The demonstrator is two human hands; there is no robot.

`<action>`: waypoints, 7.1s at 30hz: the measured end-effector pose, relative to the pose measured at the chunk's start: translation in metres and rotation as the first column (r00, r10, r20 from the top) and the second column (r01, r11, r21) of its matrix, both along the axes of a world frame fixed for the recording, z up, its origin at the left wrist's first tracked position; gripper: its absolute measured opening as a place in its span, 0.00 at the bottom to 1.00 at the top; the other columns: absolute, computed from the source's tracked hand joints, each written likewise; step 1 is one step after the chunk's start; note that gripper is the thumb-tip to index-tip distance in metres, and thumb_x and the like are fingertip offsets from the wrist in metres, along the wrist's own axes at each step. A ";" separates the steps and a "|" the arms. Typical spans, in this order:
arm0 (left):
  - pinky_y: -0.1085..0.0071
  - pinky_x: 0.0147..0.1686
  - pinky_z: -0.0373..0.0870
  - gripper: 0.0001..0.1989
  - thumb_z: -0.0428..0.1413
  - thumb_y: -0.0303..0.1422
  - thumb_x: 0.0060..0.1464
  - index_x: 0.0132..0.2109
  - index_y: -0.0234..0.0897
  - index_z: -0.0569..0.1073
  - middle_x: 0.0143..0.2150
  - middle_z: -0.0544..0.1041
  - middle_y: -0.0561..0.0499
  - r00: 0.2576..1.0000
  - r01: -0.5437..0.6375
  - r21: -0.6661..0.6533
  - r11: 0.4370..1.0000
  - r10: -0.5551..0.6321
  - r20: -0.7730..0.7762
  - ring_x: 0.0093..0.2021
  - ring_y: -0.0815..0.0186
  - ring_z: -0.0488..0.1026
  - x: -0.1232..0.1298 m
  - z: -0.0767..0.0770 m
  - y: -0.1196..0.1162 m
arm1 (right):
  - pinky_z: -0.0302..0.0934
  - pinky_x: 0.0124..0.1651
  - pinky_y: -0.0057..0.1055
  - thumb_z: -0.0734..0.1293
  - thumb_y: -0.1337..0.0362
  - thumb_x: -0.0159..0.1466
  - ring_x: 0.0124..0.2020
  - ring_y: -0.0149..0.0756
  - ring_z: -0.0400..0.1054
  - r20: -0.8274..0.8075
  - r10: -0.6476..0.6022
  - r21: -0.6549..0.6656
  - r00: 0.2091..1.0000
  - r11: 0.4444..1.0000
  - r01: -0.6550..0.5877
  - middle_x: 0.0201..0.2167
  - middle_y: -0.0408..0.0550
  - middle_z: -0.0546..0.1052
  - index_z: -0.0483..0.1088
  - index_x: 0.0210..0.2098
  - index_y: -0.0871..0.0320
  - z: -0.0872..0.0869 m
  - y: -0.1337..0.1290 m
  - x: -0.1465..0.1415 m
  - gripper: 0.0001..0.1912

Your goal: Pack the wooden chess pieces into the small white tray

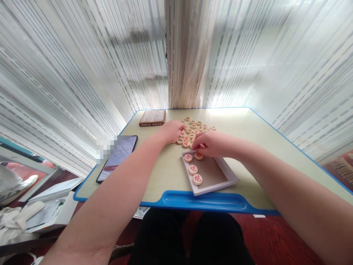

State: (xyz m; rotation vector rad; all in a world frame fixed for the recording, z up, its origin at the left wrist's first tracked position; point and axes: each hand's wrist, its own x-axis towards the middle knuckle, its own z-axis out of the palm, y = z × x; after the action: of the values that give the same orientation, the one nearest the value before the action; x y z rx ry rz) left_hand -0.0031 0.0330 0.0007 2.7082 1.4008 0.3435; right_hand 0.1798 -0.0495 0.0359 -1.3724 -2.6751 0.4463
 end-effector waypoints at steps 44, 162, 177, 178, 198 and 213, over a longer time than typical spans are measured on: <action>0.70 0.40 0.72 0.12 0.56 0.28 0.51 0.45 0.33 0.73 0.44 0.76 0.46 0.822 -0.078 -0.189 0.979 0.170 0.543 0.37 0.68 0.73 0.006 -0.001 -0.002 | 0.51 0.27 0.29 0.61 0.50 0.60 0.22 0.30 0.60 0.022 -0.099 0.038 0.995 0.994 0.098 0.20 0.45 0.73 0.73 0.21 0.57 0.006 0.003 0.005 0.21; 0.68 0.34 0.72 0.12 0.50 0.17 0.44 0.36 0.31 0.73 0.30 0.78 0.47 0.561 0.198 -0.580 0.790 0.394 0.728 0.31 0.68 0.74 0.017 0.029 -0.024 | 0.56 0.32 0.28 0.66 0.65 0.56 0.27 0.31 0.65 -0.036 0.027 0.055 0.999 0.998 -0.025 0.30 0.45 0.77 0.77 0.33 0.54 0.011 -0.011 0.002 0.07; 0.74 0.28 0.68 0.13 0.51 0.19 0.42 0.37 0.32 0.73 0.33 0.78 0.48 0.633 0.191 -0.560 0.806 0.336 0.698 0.29 0.71 0.72 0.016 0.027 -0.024 | 0.53 0.31 0.27 0.65 0.65 0.57 0.29 0.31 0.65 -0.002 0.102 0.072 0.995 0.992 -0.102 0.30 0.44 0.78 0.78 0.32 0.53 -0.003 -0.005 -0.009 0.09; 0.75 0.28 0.68 0.13 0.51 0.19 0.42 0.37 0.32 0.73 0.33 0.78 0.48 0.634 0.194 -0.556 0.808 0.329 0.700 0.30 0.71 0.72 0.015 0.027 -0.024 | 0.53 0.31 0.27 0.65 0.66 0.56 0.29 0.31 0.65 0.000 0.088 0.061 0.996 0.994 -0.088 0.30 0.44 0.78 0.77 0.33 0.53 -0.003 -0.004 -0.010 0.09; 0.75 0.28 0.66 0.09 0.52 0.24 0.45 0.36 0.33 0.73 0.33 0.79 0.49 0.625 0.215 -0.535 0.817 0.306 0.719 0.29 0.72 0.72 0.016 0.035 -0.032 | 0.55 0.31 0.28 0.65 0.61 0.53 0.28 0.31 0.64 0.017 -0.028 -0.031 0.999 0.999 0.028 0.28 0.43 0.76 0.77 0.35 0.55 0.005 -0.002 -0.002 0.12; 0.74 0.28 0.67 0.10 0.52 0.22 0.44 0.36 0.32 0.73 0.32 0.78 0.48 0.636 0.257 -0.519 0.815 0.261 0.726 0.30 0.71 0.72 0.017 0.031 -0.029 | 0.49 0.25 0.30 0.65 0.55 0.50 0.22 0.32 0.62 0.330 -0.073 -0.081 0.941 0.991 0.105 0.24 0.44 0.75 0.76 0.29 0.53 0.020 -0.023 -0.008 0.12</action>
State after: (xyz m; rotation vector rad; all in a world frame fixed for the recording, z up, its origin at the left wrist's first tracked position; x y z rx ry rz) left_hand 0.0141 0.0037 0.0321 1.6779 0.9897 0.8078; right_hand 0.1718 -0.0729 0.0560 -1.7265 -2.8627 0.3727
